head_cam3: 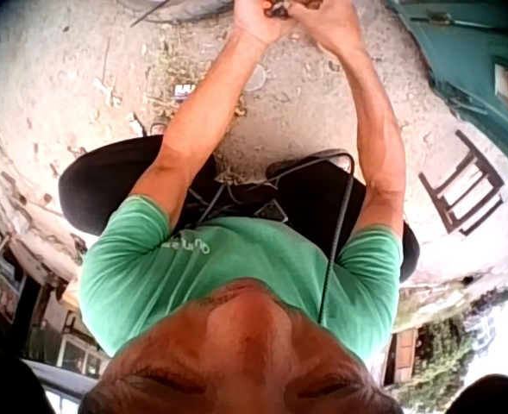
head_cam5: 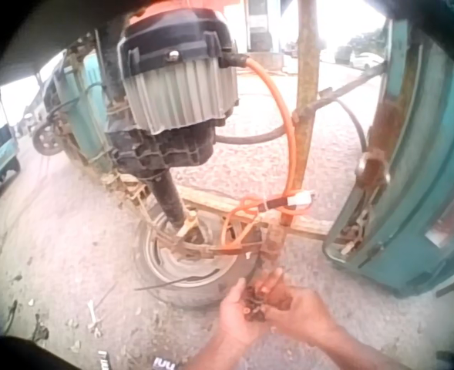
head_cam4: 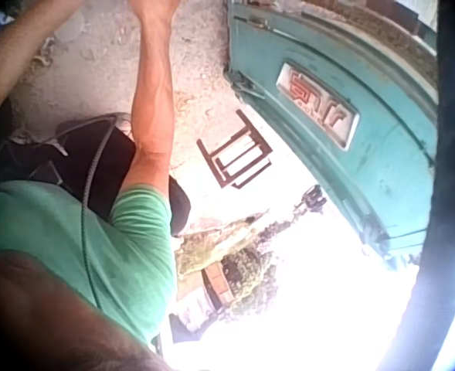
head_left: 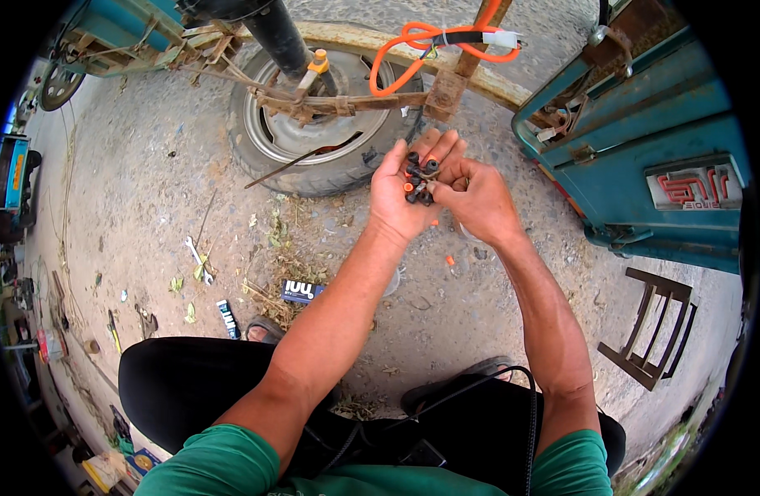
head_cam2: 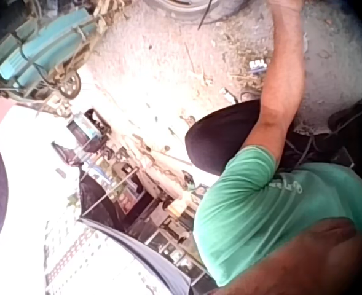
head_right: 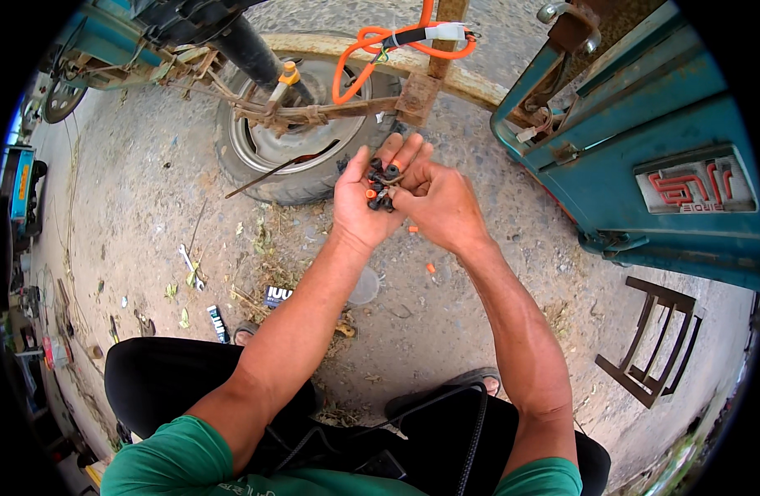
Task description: The person opens a small container of screws and picks several out. They then insert and tighten screws by hand into the casing of a motor attached to a vehicle's wheel hub.
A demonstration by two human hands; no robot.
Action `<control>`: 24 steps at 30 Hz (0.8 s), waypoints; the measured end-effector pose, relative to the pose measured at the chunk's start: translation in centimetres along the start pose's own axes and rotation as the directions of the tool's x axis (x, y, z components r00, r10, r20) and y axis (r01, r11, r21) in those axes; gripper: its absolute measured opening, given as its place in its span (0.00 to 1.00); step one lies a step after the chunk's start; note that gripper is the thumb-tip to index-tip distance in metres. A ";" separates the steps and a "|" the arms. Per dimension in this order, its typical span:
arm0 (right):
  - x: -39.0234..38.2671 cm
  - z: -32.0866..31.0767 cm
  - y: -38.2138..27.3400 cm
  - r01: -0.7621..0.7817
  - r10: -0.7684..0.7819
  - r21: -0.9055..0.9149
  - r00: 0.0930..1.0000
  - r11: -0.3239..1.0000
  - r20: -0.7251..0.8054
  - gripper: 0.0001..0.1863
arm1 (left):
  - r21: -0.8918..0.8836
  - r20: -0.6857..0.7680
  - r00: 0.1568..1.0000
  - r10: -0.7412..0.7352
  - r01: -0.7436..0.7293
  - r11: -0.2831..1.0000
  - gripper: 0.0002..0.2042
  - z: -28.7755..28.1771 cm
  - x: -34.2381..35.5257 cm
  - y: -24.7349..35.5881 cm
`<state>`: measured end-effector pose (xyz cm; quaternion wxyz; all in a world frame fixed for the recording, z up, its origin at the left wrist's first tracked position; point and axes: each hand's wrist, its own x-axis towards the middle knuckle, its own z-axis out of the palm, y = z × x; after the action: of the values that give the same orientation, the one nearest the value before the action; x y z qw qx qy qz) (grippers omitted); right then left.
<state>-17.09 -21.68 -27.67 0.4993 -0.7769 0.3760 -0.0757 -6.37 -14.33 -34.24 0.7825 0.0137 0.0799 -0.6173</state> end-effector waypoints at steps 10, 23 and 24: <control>0.1 -0.5 0.3 -0.035 0.030 0.039 0.994 0.999 0.109 0.13 | 0.027 -0.013 0.999 0.043 -0.042 0.999 0.24 0.1 0.1 0.2; 0.0 -0.2 0.3 0.063 -0.092 -0.130 0.969 0.990 -0.231 0.09 | -0.002 -0.007 0.999 0.044 -0.044 0.999 0.26 1.3 0.1 -0.3; 0.0 -0.3 0.2 0.073 -0.101 -0.125 0.965 0.989 -0.242 0.07 | 0.003 -0.015 0.999 0.045 -0.045 0.999 0.26 1.5 0.1 -0.4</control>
<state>-17.34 -21.92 -27.71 0.3991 -0.8046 0.4046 -0.1723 -6.54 -14.68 -32.76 0.7954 0.0213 0.0846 -0.5998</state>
